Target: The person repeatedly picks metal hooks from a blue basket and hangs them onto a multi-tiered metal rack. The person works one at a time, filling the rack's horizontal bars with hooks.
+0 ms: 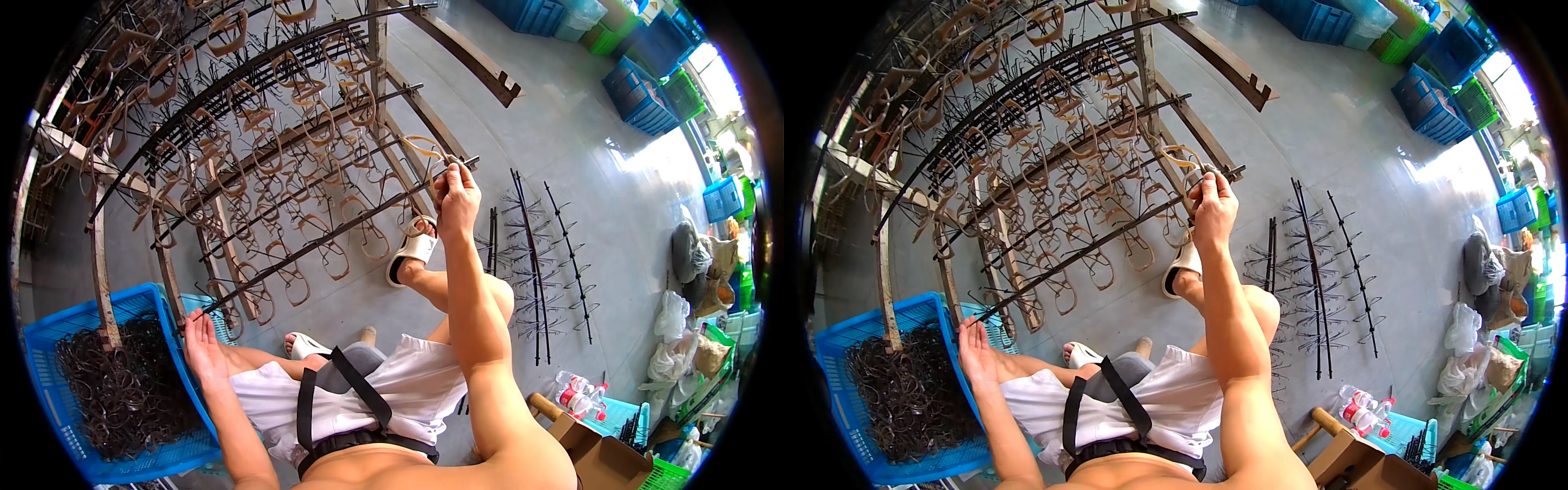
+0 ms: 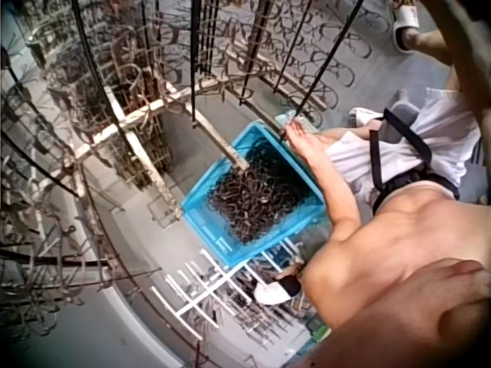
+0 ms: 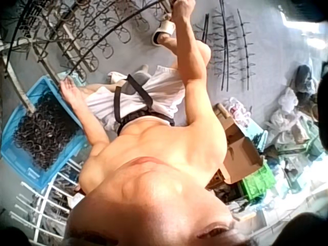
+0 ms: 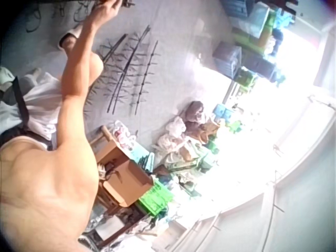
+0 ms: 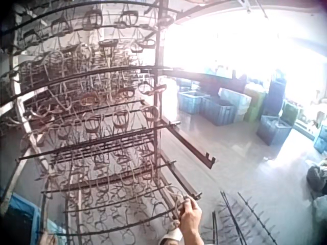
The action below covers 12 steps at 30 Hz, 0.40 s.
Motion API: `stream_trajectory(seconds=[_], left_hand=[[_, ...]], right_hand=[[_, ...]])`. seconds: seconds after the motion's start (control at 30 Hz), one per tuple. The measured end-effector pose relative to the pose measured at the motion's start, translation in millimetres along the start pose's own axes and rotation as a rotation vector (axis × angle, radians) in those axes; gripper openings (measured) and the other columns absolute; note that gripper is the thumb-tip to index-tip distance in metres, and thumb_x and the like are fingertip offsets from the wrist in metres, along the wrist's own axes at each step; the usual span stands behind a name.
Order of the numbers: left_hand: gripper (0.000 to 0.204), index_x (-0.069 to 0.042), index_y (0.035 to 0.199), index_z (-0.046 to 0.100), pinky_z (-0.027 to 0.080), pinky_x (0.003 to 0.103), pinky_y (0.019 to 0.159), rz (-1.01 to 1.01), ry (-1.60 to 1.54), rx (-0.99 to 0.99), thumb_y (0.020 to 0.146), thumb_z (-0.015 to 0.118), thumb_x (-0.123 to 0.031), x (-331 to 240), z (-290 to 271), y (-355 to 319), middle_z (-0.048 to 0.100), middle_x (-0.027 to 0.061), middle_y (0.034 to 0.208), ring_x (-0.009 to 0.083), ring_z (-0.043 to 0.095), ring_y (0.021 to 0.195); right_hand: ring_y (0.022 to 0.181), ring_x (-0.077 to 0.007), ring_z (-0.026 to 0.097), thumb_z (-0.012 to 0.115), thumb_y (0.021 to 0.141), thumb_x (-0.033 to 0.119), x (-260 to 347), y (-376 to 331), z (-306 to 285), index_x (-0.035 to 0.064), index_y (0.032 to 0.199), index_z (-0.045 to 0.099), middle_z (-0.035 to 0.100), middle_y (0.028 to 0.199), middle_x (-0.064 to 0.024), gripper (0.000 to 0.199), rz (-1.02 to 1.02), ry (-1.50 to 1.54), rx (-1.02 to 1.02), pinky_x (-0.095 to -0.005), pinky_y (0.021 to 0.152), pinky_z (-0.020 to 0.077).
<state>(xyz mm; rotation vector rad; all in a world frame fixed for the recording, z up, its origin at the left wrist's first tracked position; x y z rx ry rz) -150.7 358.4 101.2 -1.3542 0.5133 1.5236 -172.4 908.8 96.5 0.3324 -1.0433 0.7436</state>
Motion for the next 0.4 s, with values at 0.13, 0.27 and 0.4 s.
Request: stream_trajectory(seconds=[0.13,0.27,0.4], left_hand=[[0.033,0.002,0.114,0.053,0.043,0.029,0.097,-0.023,-0.021,0.014,0.093,0.052,-0.023,1,-2,0,0.057,0.0114,0.116,0.0184,0.053,0.109],[0.034,0.002,0.115,0.053,0.042,0.030,0.098,-0.014,-0.035,0.043,0.093,0.053,-0.025,2,-3,2,0.056,0.0118,0.119,0.0186,0.051,0.112],[0.038,0.002,0.118,0.051,0.042,0.029,0.099,-0.014,-0.039,0.039,0.092,0.054,-0.027,7,-9,4,0.055,0.0114,0.120,0.0183,0.050,0.113]], right_hand=[[0.042,-0.0028,0.036,0.048,0.095,0.017,6,-6,5,0.0044,0.091,0.058,0.052,0.062,0.0009,0.017,0.009,-0.036,0.026,-0.0197,0.036,0.0264],[0.044,-0.0035,0.036,0.049,0.096,0.020,-2,-6,3,0.0057,0.092,0.057,0.049,0.062,0.0021,0.017,0.017,0.013,0.083,-0.0191,0.036,0.0258],[0.045,-0.0039,0.037,0.050,0.095,0.021,-1,-14,8,0.0064,0.100,0.058,0.049,0.063,0.0021,0.018,-0.031,-0.127,0.119,-0.0180,0.038,0.0275]])
Point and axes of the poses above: each hand's wrist, its own y-axis towards the middle knuckle, its own z-axis out of the palm, x = y × z, the point moved 6 cm from there along y, towards the middle knuckle
